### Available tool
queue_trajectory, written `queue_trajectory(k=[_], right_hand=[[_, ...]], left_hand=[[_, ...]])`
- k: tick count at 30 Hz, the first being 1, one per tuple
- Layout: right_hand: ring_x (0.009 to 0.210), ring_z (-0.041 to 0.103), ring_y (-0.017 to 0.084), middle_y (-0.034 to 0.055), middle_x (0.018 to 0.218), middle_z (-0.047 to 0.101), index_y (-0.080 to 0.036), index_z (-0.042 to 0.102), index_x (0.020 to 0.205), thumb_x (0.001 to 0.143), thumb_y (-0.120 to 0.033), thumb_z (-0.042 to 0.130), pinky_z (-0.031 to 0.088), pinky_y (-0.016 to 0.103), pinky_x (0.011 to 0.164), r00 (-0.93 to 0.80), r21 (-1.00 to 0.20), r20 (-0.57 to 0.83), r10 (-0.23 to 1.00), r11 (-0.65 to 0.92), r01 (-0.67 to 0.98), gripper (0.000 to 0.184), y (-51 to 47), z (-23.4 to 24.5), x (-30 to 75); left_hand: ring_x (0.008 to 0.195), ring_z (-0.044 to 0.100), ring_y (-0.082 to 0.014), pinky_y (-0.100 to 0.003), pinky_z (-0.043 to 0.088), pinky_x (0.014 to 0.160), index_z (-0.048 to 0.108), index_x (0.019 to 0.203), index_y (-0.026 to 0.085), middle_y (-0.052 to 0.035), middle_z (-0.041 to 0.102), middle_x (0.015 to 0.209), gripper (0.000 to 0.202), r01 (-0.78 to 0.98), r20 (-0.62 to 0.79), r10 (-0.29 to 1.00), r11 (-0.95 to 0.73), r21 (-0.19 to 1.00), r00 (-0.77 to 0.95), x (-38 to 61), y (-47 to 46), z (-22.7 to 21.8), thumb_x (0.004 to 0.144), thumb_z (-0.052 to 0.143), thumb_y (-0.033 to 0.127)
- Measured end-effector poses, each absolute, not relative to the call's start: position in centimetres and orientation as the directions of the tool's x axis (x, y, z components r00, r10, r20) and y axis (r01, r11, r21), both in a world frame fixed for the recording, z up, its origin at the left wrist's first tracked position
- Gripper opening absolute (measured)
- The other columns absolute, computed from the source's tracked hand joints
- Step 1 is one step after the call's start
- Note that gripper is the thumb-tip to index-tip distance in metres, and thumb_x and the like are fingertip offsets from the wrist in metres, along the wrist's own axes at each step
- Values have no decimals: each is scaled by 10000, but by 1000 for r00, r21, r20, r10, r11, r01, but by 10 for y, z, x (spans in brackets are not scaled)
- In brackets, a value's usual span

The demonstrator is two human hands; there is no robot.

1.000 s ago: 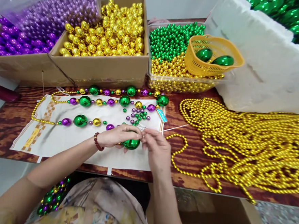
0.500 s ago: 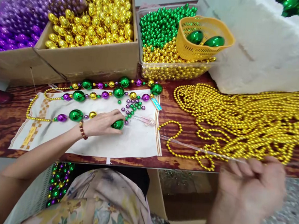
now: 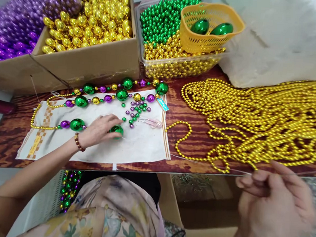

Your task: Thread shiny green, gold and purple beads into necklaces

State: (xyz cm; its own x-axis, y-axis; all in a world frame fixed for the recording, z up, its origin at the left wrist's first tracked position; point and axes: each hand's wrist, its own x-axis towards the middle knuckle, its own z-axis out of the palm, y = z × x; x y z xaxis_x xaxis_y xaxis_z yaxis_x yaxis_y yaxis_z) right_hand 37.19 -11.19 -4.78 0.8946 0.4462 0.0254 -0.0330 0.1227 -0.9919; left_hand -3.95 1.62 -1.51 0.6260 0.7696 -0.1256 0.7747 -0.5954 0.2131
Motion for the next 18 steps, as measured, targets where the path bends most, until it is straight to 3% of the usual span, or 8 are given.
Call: queue_trajectory(k=[3,6,11,15,18], right_hand=[[454,620,174,56,610,671,-185,789,902,575,-272,879,475,297,393,799,-994,-6,601,81,-68,350,-106,-40,335],[529,692,191,81,681,727,-160,758,828,637,-319,889,566,288,465,678,-989,-101,728,1,-149,281,-103,-40,291],[512,686,153,30,690,735,-171,746,878,772,-310,807,579,246,473,429,-967,-166,888,-62,-246,185,-101,-55,239],[486,658,148,26,650,714,-156,740,826,694,-249,829,565,248,453,541,-956,-146,828,21,-291,185,-100,-56,256],[456,613,132,0,571,657,-154,713,751,620,-178,839,508,211,405,775,-958,-83,627,164,-235,183,-97,-44,305]], left_hand=[[958,627,-220,-356,466,850,652,1108,155,-104,664,1059,263,850,-94,861,-467,244,500,-26,26,-14,1015,468,318],[987,620,-247,-375,446,840,680,994,165,-96,681,996,203,818,-144,806,-560,130,575,2,28,-21,992,490,234],[1008,629,-289,-415,404,813,679,958,156,-125,686,1007,205,784,-170,778,-620,-44,605,34,24,-37,962,475,137],[942,651,-263,-404,384,793,655,985,149,-114,689,1004,202,770,-164,768,-635,-60,620,29,25,-41,971,454,133],[923,654,-248,-395,374,786,636,1003,144,-111,689,999,191,763,-121,765,-642,-69,633,19,24,-44,986,448,169]])
